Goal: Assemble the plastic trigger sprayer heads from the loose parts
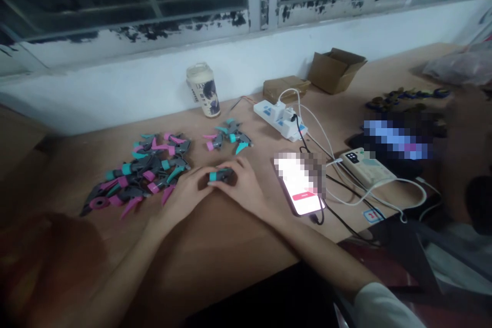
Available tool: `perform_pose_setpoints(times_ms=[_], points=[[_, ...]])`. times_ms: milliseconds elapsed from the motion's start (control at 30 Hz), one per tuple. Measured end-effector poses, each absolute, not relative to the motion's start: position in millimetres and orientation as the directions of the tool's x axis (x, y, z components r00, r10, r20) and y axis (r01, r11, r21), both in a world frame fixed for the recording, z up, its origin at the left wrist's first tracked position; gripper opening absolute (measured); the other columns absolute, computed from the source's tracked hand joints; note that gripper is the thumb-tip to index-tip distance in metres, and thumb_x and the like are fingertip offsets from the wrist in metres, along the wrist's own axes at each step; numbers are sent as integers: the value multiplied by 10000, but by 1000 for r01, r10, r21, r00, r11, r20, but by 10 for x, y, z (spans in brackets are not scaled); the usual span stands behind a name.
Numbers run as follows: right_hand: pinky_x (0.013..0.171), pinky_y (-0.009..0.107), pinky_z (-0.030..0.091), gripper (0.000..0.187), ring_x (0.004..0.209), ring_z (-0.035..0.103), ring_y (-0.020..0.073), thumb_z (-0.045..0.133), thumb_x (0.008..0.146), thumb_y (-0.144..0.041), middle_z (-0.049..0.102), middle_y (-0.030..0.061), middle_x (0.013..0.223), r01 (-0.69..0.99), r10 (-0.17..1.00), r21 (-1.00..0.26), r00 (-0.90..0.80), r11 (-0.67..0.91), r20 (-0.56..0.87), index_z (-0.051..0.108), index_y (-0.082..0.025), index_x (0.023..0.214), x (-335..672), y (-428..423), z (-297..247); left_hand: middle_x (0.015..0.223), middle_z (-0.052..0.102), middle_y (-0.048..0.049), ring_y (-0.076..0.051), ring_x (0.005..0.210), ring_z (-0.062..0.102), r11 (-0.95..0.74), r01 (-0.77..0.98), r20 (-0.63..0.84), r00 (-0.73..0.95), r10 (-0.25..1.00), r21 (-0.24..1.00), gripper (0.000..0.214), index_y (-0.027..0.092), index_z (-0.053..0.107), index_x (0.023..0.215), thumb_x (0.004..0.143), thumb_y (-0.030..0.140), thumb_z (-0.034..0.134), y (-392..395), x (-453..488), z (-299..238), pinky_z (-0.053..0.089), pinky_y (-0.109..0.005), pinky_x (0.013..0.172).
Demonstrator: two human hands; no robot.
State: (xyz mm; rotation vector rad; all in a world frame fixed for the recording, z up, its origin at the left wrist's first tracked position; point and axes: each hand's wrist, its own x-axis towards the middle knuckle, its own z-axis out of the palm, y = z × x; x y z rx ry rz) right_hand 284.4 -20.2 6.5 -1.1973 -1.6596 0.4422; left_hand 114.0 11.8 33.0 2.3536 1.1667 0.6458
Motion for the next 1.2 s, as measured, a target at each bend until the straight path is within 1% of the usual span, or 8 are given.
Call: perform_pose_setpoints(times_ms=[133,233,333,433,567,800,1033,1200], points=[[894,384,438,415,992,540,198,703,703,-437,594,42,1023,443,822,-696,-243,566,514,578,-257,1055,2727,-350,71,1010,668,-42,-195,925,635,-243,425,113,307,945,872,321,202,569,1052,760,320,634,-189,924,267,500,-337,841],[884,385,454,398,999,544,197,669,744,-419,590,57,1052,451,803,-666,-280,594,526,574,-257,1095,2677,-381,6,992,671,-57,-203,932,633,-127,309,67,198,978,943,312,180,580,1006,756,359,635,-271,913,160,499,-337,846],[867,369,471,312,994,559,186,628,793,-351,609,55,1036,437,809,-683,-258,586,529,590,-256,1087,2689,-343,-63,979,672,-54,-209,927,629,-110,312,48,201,978,944,288,185,605,987,771,375,622,-333,980,83,507,-330,824],[852,356,479,248,970,583,176,616,806,-306,644,45,1017,423,804,-686,-252,593,539,617,-252,1049,2714,-295,-107,1055,654,-52,-209,949,620,-81,317,0,247,969,945,333,199,603,1067,791,385,602,-376,1026,56,521,-315,806],[931,397,440,276,966,613,173,654,779,-315,681,29,1018,437,792,-663,-279,608,543,626,-253,1047,2712,-257,-126,1070,642,-88,-216,907,629,71,193,-114,222,968,979,365,139,617,1043,846,419,492,-337,993,56,562,-301,690],[1062,484,304,286,985,629,162,628,802,-306,690,5,1043,441,782,-647,-316,622,537,608,-288,1086,2712,-241,-143,974,668,-69,-189,871,642,133,151,-172,281,944,980,312,152,605,962,718,337,660,-273,945,41,548,-270,698],[1088,479,256,279,1011,617,156,592,832,-291,694,-6,1018,436,744,-603,-370,667,556,597,-287,1110,2747,-277,-165,858,658,-45,-158,762,629,137,175,-186,305,934,975,288,157,598,890,678,325,696,-257,931,7,535,-246,611],[1070,464,282,299,1005,613,157,569,845,-301,690,-7,1012,454,719,-558,-397,694,571,584,-302,1143,2748,-296,-177,842,645,-39,-148,746,615,96,228,-169,327,930,969,263,159,604,877,703,343,676,-268,924,13,517,-219,573]])
